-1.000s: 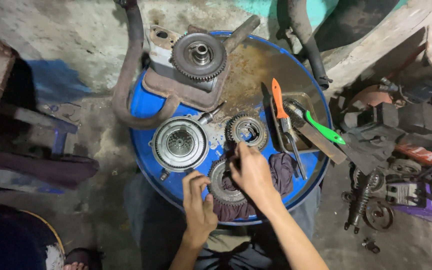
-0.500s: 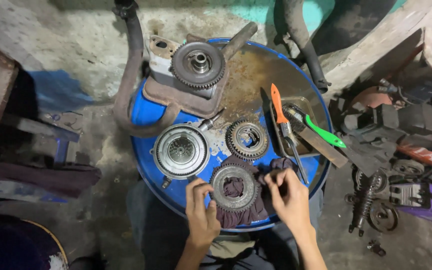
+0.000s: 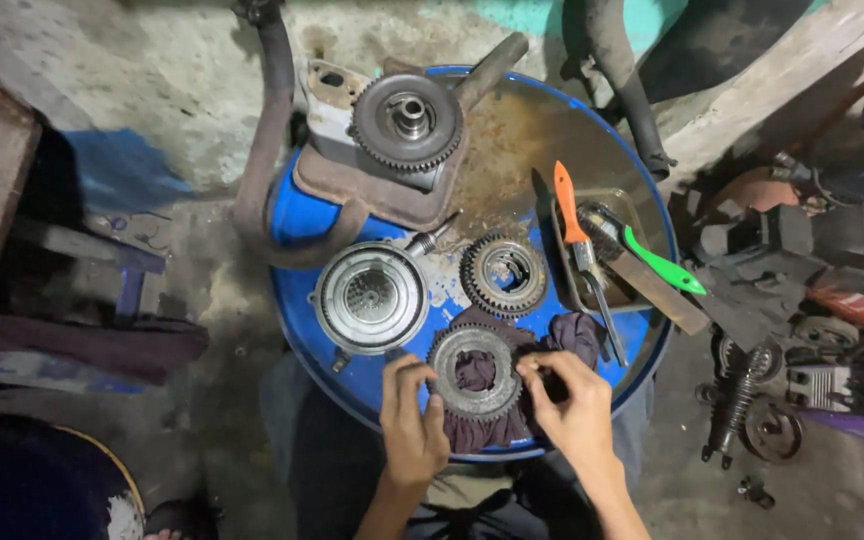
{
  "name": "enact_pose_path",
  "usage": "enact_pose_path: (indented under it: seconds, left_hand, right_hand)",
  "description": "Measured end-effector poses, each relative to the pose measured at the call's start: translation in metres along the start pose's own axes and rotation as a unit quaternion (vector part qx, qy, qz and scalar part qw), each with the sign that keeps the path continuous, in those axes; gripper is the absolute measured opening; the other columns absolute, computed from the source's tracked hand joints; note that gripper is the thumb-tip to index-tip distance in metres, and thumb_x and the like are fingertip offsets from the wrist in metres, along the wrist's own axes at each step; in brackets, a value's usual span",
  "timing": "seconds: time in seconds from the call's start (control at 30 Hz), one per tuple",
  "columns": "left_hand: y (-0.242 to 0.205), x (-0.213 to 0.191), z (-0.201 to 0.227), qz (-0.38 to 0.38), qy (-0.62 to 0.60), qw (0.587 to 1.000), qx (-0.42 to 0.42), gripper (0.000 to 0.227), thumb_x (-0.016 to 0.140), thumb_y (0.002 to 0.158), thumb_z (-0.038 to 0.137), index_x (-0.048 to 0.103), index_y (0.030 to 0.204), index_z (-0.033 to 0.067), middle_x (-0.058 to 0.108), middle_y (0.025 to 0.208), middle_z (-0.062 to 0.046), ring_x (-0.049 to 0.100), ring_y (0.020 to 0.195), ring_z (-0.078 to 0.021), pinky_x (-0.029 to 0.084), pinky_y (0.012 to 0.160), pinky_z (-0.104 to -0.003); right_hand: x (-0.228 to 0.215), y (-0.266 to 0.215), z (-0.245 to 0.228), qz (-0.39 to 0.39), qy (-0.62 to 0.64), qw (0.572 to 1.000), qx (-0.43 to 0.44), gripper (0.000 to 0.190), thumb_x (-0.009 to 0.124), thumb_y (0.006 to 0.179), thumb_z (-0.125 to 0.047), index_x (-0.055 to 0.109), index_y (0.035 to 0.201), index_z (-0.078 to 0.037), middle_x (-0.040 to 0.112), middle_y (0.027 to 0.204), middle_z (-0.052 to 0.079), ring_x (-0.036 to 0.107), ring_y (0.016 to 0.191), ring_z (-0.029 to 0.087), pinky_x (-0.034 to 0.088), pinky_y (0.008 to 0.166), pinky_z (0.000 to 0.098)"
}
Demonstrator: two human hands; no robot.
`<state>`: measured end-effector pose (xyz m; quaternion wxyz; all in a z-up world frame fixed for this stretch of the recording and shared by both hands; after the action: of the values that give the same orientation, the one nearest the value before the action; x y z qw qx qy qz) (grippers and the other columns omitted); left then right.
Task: The person cleans a metal gear using a dark cloth, wiping the teeth and inner surfaces. They rotate the gear to access different areas and continue wiping it thoroughly. Other gears and tools are visible on the blue barrel surface nearby.
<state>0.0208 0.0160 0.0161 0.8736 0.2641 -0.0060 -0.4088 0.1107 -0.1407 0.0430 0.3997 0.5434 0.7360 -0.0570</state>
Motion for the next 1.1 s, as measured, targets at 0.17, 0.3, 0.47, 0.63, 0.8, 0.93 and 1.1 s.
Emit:
enact_pose_path:
  seconds: [0.17, 0.3, 0.47, 0.63, 0.8, 0.93, 1.1]
  left_hand:
    - [-0.001, 0.002, -0.001, -0.004, 0.009, 1.000, -0.009, 0.041, 0.030, 0.097, 0.035, 0.051, 0.088, 0.0008, 0.047, 0.092, -0.015, 0.050, 0.080, -0.0248, 0.041, 0.072, -0.033]
    - [0.000, 0.002, 0.002, -0.016, 0.033, 0.999, -0.013, 0.040, 0.030, 0.097, 0.034, 0.053, 0.090, 0.0022, 0.049, 0.092, -0.015, 0.052, 0.088, -0.0284, 0.042, 0.078, -0.036]
    - [0.004, 0.002, 0.006, -0.029, 0.038, 0.999, -0.023, 0.025, 0.036, 0.092, 0.021, 0.053, 0.090, 0.0029, 0.050, 0.092, -0.014, 0.053, 0.087, -0.0274, 0.043, 0.076, -0.035]
    - [0.007, 0.003, 0.008, -0.034, 0.041, 0.998, -0.030, 0.016, 0.041, 0.085, 0.012, 0.053, 0.088, 0.0033, 0.051, 0.092, -0.013, 0.053, 0.085, -0.0274, 0.042, 0.076, -0.035]
    - [0.004, 0.013, -0.002, -0.114, 0.123, 0.985, -0.029, 0.034, 0.051, 0.071, 0.005, 0.053, 0.105, 0.0028, 0.046, 0.113, -0.018, 0.047, 0.105, -0.0324, 0.044, 0.087, -0.043]
    - [0.009, 0.015, 0.000, -0.166, 0.138, 0.974, -0.076, 0.044, 0.054, 0.074, 0.013, 0.051, 0.117, 0.0049, 0.043, 0.125, -0.019, 0.041, 0.116, -0.0354, 0.039, 0.093, -0.051]
    - [0.019, 0.012, 0.015, -0.213, 0.113, 0.970, -0.026, 0.064, 0.063, 0.071, 0.032, 0.047, 0.126, 0.0058, 0.038, 0.135, -0.022, 0.036, 0.120, -0.0387, 0.030, 0.099, -0.051]
  right_hand:
    - [0.006, 0.001, 0.006, 0.012, -0.008, 0.999, 0.045, 0.009, 0.066, 0.081, -0.016, 0.066, 0.081, -0.007, 0.070, 0.082, 0.003, 0.068, 0.075, 0.015, 0.052, 0.069, 0.0280]
    - [0.006, 0.000, 0.003, 0.065, -0.027, 0.997, 0.039, 0.014, 0.072, 0.078, -0.015, 0.062, 0.084, -0.007, 0.068, 0.083, 0.004, 0.065, 0.073, 0.016, 0.050, 0.069, 0.0280]
    - [0.000, -0.009, -0.006, 0.078, -0.089, 0.993, 0.003, 0.023, 0.077, 0.074, -0.021, 0.056, 0.070, -0.012, 0.057, 0.072, -0.001, 0.051, 0.069, 0.016, 0.042, 0.067, 0.0272]
    - [-0.005, -0.015, -0.004, 0.014, -0.069, 0.997, 0.013, 0.015, 0.073, 0.074, -0.023, 0.066, 0.073, -0.010, 0.065, 0.074, 0.000, 0.059, 0.072, 0.017, 0.048, 0.066, 0.0291]
    - [-0.001, -0.016, -0.009, 0.044, -0.060, 0.996, 0.041, 0.007, 0.072, 0.075, -0.017, 0.069, 0.072, -0.012, 0.067, 0.075, -0.001, 0.062, 0.073, 0.016, 0.048, 0.065, 0.0295]
    - [0.006, -0.012, -0.002, 0.055, -0.065, 0.996, 0.038, 0.009, 0.072, 0.075, -0.014, 0.065, 0.071, -0.009, 0.067, 0.073, 0.001, 0.062, 0.068, 0.014, 0.049, 0.064, 0.0280]
    - [0.012, -0.002, 0.011, -0.041, -0.090, 0.993, 0.059, 0.014, 0.061, 0.084, -0.019, 0.065, 0.081, -0.006, 0.068, 0.081, 0.006, 0.065, 0.077, 0.022, 0.050, 0.070, 0.0340]
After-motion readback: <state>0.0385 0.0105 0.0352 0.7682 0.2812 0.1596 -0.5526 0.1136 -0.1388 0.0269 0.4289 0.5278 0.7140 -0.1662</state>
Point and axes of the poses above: each hand's wrist, its own y-axis towards the middle knuckle, its own x-axis out of the palm, z = x × y, the point moved 2 cm from there along y, towards the middle knuckle
